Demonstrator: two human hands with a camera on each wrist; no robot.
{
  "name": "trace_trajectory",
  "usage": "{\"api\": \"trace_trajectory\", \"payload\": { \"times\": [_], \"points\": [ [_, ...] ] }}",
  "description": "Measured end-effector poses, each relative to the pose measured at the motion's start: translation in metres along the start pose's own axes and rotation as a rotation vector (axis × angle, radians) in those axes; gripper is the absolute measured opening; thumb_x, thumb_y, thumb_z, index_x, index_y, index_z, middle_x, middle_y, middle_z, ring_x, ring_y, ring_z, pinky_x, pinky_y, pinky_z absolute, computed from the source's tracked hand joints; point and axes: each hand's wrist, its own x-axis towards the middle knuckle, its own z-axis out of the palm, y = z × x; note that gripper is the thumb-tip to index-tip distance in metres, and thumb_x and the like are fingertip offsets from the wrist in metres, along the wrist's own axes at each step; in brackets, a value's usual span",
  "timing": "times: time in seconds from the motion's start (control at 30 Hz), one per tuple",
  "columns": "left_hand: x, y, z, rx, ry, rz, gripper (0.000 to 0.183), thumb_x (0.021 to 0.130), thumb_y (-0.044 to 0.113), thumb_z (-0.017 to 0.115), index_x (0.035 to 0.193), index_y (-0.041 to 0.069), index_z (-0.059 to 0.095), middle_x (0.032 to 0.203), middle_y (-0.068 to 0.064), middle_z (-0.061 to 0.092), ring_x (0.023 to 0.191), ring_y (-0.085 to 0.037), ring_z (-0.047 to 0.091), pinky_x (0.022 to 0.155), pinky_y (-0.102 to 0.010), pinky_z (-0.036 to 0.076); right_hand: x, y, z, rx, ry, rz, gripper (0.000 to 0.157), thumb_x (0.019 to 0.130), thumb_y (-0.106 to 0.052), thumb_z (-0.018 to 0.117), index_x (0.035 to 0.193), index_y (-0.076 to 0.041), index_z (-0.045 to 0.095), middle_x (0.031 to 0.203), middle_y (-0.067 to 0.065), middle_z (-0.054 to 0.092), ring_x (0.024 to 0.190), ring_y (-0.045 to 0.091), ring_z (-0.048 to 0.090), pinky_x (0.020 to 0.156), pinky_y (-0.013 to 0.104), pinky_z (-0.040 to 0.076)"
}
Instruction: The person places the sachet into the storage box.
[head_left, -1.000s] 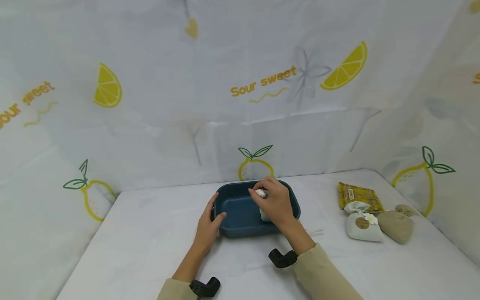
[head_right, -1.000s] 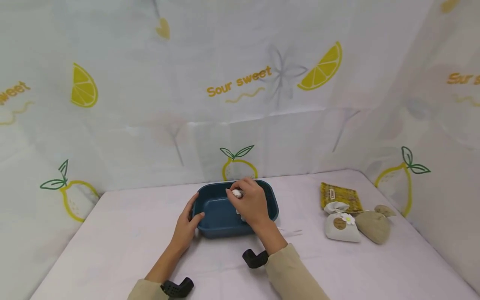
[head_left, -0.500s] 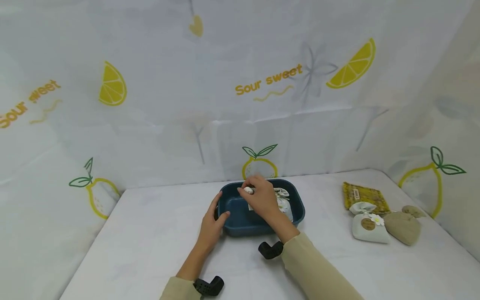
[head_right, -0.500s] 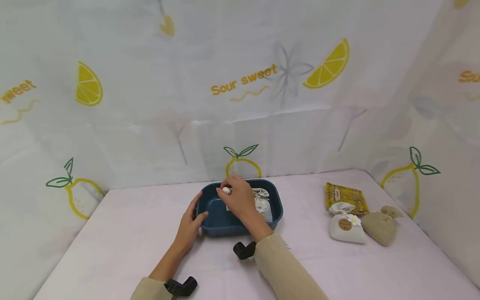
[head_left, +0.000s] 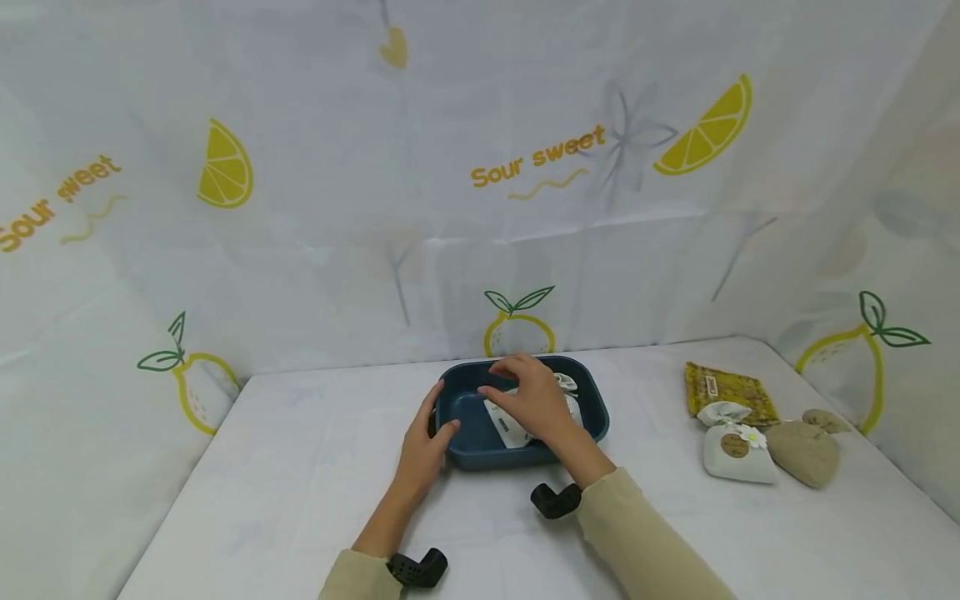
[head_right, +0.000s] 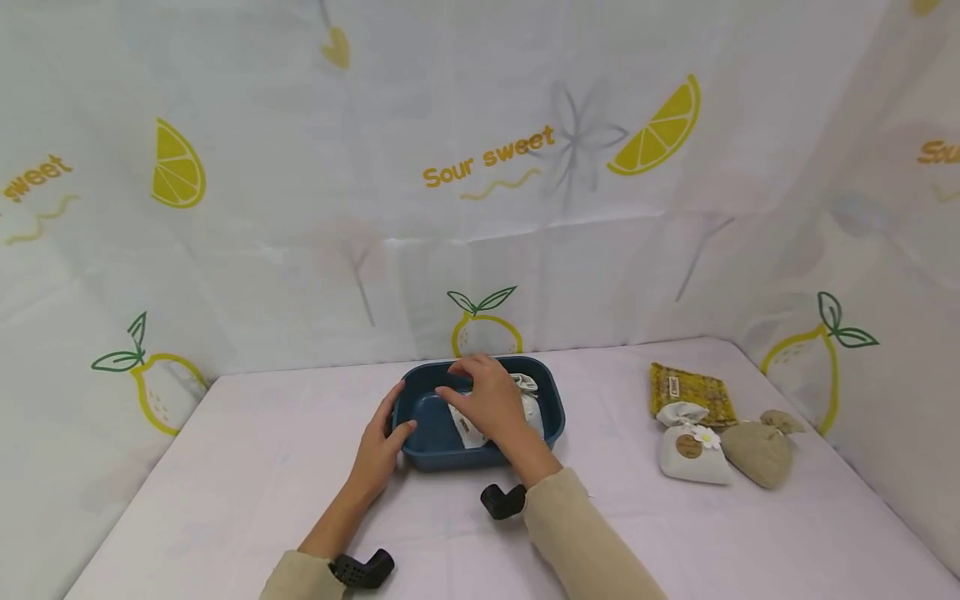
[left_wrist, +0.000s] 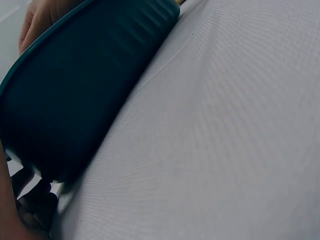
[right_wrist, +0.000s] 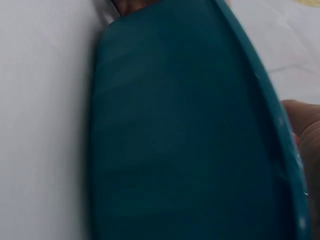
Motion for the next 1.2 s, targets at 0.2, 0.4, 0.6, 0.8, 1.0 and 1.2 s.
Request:
{"api": "trace_trajectory", "payload": {
  "times": [0.2,0.4,0.6,0.8,1.0,1.2],
  "points": [
    [0.000,0.002,0.000,-0.007,0.000,-0.004,0.065,0.098,0.025,0.058,0.158,0.030,0.035,0.162,-0.011,0.039,0.146,-0.036,0.043,0.116,-0.059,0.037,-0.010,0.006,-0.022,0.006,-0.004,0.016,0.028,0.087,-0.026,0.080,0.107,-0.009,0.075,0.108,0.006,0.074,0.098,0.024,0.070,0.085,0.041,0.058],
    [-0.001,0.001,0.002,-0.014,0.008,0.004,0.065,0.097,0.024,0.058,0.158,0.030,0.035,0.163,-0.011,0.038,0.147,-0.035,0.042,0.117,-0.058,0.036,-0.029,0.024,-0.046,0.023,0.033,0.020,0.022,0.088,-0.020,0.079,0.106,-0.009,0.075,0.103,0.008,0.073,0.092,0.024,0.068,0.080,0.041,0.057],
    [0.001,0.000,0.002,-0.008,0.009,-0.001,0.065,0.098,0.023,0.058,0.158,0.031,0.034,0.165,-0.009,0.035,0.149,-0.035,0.038,0.118,-0.059,0.034,-0.053,0.047,-0.079,-0.071,0.124,-0.007,0.022,0.086,-0.015,0.080,0.106,-0.007,0.074,0.097,0.008,0.072,0.087,0.023,0.066,0.075,0.043,0.056],
    [0.000,-0.001,0.000,0.009,0.018,-0.002,0.065,0.098,0.022,0.058,0.158,0.031,0.034,0.165,-0.009,0.034,0.151,-0.036,0.036,0.119,-0.060,0.033,-0.077,0.078,-0.115,-0.196,0.233,0.009,0.030,0.081,-0.013,0.083,0.108,-0.006,0.073,0.098,0.011,0.071,0.089,0.024,0.063,0.071,0.039,0.050],
    [0.001,-0.002,-0.001,0.023,0.002,0.007,0.065,0.098,0.024,0.057,0.159,0.030,0.033,0.166,-0.009,0.032,0.152,-0.035,0.033,0.120,-0.060,0.030,-0.104,0.116,-0.146,-0.267,0.247,0.035,0.053,0.072,-0.016,0.089,0.119,-0.005,0.068,0.116,0.017,0.068,0.108,0.038,0.061,0.085,0.054,0.048],
    [0.002,-0.003,-0.001,0.007,-0.009,0.022,0.064,0.099,0.021,0.056,0.159,0.026,0.033,0.166,-0.010,0.031,0.153,-0.036,0.031,0.121,-0.060,0.029,-0.121,0.157,-0.164,-0.273,0.178,0.004,0.071,0.067,-0.020,0.092,0.129,-0.003,0.063,0.130,0.019,0.063,0.118,0.040,0.054,0.088,0.046,0.044]
  ]
}}
